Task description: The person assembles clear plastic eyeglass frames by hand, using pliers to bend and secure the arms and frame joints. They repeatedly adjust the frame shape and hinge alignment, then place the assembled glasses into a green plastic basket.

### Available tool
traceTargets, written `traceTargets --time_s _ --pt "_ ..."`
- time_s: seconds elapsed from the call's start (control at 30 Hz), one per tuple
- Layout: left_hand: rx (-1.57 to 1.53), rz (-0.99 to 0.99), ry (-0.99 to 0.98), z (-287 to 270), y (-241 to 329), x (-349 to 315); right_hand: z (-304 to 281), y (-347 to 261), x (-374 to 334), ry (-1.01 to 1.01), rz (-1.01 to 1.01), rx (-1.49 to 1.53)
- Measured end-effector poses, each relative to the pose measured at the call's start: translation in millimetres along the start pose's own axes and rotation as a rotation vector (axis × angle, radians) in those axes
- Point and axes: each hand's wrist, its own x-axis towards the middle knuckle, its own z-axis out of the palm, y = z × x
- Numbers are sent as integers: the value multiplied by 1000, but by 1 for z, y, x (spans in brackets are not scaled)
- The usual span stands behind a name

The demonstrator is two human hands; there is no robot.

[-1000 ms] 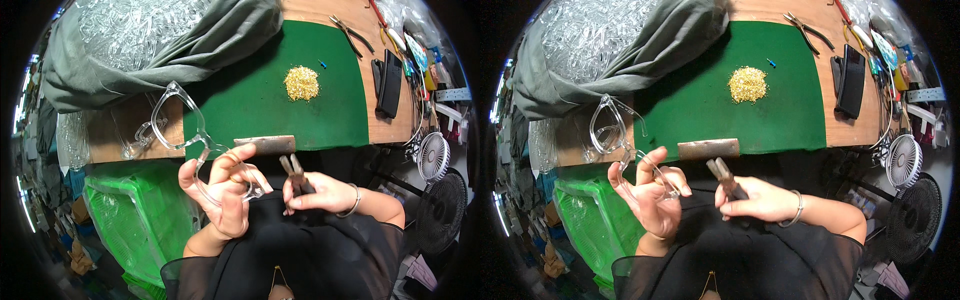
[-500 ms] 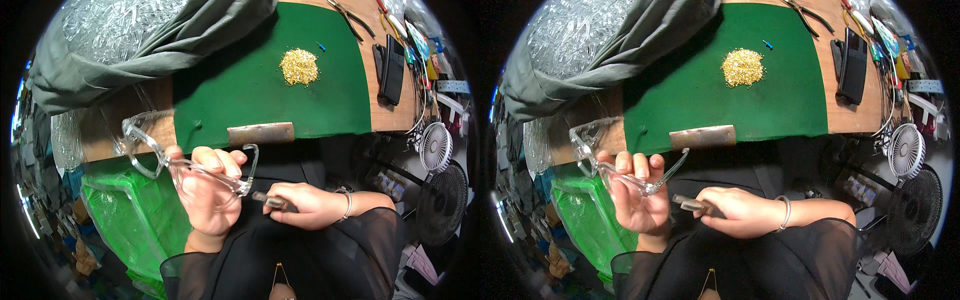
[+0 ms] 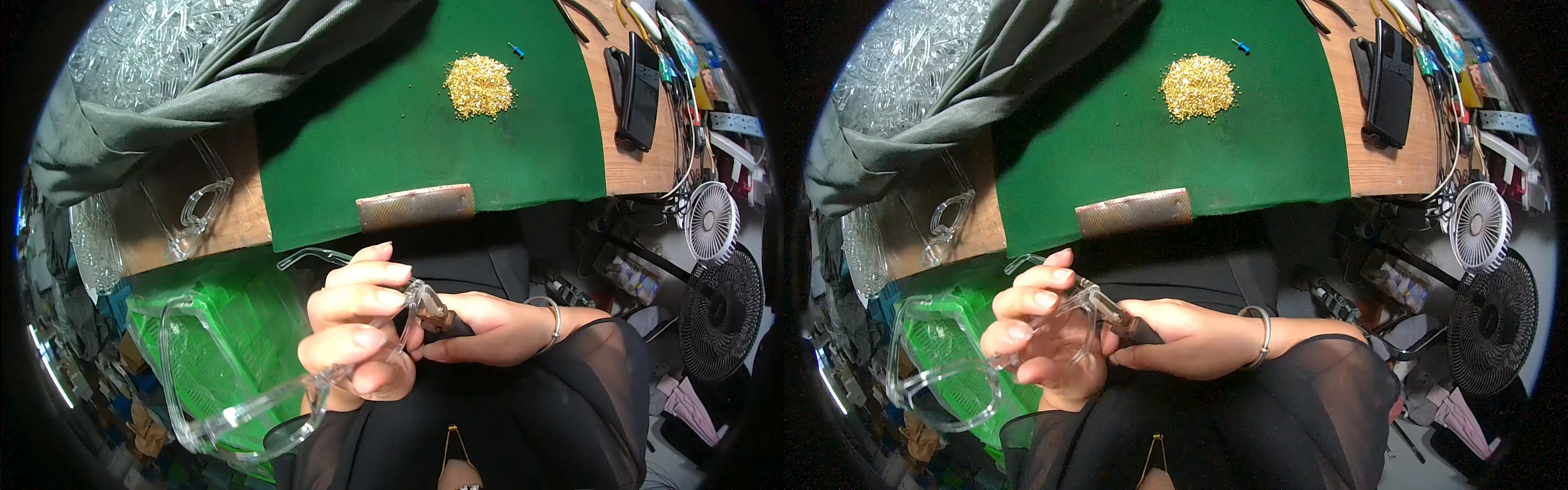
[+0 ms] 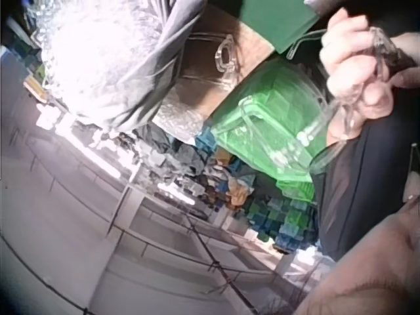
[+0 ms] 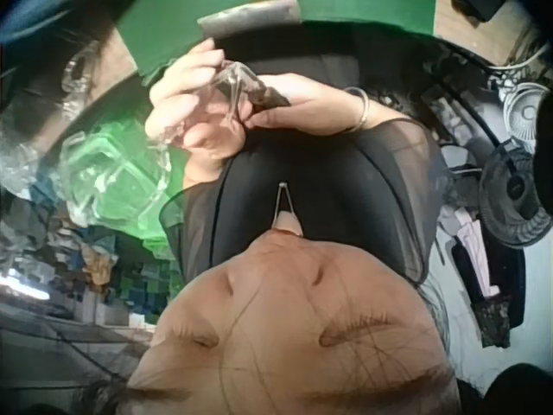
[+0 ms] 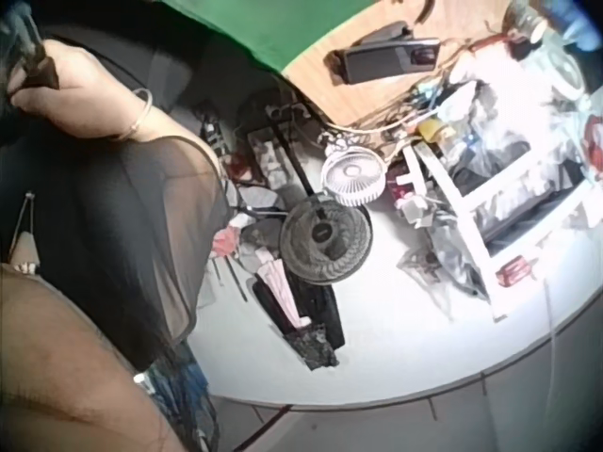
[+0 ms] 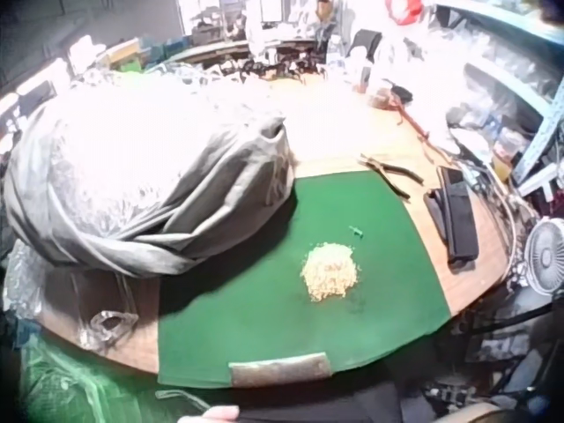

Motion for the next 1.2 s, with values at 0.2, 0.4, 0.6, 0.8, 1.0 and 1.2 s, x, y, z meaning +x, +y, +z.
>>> traceTargets --time_s 0.2,0.4,0.6,0.8,1.0,1.2 --pt "-7 28 54 3 -3 -4 -2 1 2 -14 33 95" --pt "48 -1 49 1 -2 -3 0 2 4 -10 48 143" --pt "104 -19 12 1 -2 -3 1 4 2 2 86 285" --pt "144 -68 -35 -2 -2 -6 4 3 2 37 161 367" --pt "-14 -130 45 3 6 0 1 9 6 -78 123 369" --pt "-345 -204 5 -7 20 28 3 6 6 -117 219 458"
